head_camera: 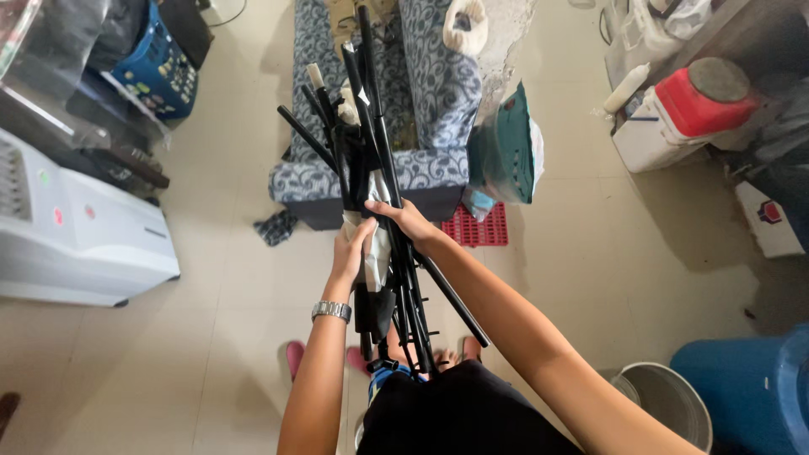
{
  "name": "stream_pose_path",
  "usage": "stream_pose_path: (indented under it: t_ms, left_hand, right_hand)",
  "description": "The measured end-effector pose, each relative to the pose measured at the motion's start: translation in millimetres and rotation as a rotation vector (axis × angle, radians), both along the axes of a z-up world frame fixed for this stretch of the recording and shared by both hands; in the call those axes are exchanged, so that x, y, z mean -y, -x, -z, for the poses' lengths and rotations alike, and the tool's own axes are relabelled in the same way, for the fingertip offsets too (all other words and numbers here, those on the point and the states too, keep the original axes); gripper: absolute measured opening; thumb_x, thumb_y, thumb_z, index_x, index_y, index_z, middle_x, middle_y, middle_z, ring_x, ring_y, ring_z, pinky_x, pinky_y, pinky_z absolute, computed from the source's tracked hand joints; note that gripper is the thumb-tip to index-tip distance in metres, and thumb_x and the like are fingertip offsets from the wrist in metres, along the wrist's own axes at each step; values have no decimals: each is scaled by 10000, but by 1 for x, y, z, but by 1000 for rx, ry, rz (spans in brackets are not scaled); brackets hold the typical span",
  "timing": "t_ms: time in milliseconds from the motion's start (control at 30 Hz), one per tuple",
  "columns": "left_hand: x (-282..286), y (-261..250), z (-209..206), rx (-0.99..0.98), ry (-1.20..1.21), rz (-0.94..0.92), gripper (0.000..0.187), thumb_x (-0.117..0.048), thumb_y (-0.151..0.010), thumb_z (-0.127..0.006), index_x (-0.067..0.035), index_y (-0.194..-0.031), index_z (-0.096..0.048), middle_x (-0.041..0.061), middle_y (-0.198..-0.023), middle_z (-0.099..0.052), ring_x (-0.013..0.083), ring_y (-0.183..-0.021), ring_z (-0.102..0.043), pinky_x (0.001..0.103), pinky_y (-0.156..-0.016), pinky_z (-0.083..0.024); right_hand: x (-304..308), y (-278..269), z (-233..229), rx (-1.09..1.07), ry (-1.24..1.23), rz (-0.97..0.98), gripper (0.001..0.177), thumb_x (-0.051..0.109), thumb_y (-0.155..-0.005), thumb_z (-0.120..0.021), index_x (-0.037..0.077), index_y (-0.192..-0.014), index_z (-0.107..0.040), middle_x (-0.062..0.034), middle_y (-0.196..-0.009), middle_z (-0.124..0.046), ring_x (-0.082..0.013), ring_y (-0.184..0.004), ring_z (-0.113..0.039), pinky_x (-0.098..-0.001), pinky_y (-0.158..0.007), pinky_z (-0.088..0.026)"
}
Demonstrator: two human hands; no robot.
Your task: The person assembles a black tripod by connecting its legs and tightening the joints. They then carry the tripod to another room and place it on a patterned mat. The person returns to the original room and continues handling tripod parts and other items on a cluttered desk.
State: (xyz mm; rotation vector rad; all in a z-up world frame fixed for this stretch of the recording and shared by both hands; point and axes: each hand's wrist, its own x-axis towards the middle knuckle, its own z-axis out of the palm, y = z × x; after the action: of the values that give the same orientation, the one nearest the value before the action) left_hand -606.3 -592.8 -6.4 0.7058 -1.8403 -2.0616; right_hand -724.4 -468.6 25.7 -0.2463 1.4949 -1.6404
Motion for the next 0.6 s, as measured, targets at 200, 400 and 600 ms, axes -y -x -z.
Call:
stream_pose_path:
  t_ms: [200,400,600]
  left_hand:
    - [70,125,49,57,-31,40,363,-385,-960,-695,-30,-920,-630,-19,-721,-521,92,-636,-468,273,-579,-356]
    - [178,291,123,35,-236,61,450,-382,-914,-672,-18,-1177,-700,7,-1106,-719,87,-969,-661,248,-832,-512]
    - [263,424,194,257,-378,72,575,-435,-950,-642,14,-1307,-684,85,-1220,-694,189,-1046,-639,311,-874,-497]
  right_hand:
    - [67,115,34,8,-69,83,683,476,-757,-789,-36,-1187,-652,-157,-1033,-722,-237,-893,-716,-362,-807,-584]
    - [176,268,92,33,-139,154,675,476,-752,-812,-26,-1190,-696,-138,-1074,-718,-214,-925,-691,-343,-820,-555]
    - [264,401,168,51,-276,221,783,522,-751,-787,0,-1317,-643,-118,-1194,-705,-201,-1057,-672,-333,-927,-518]
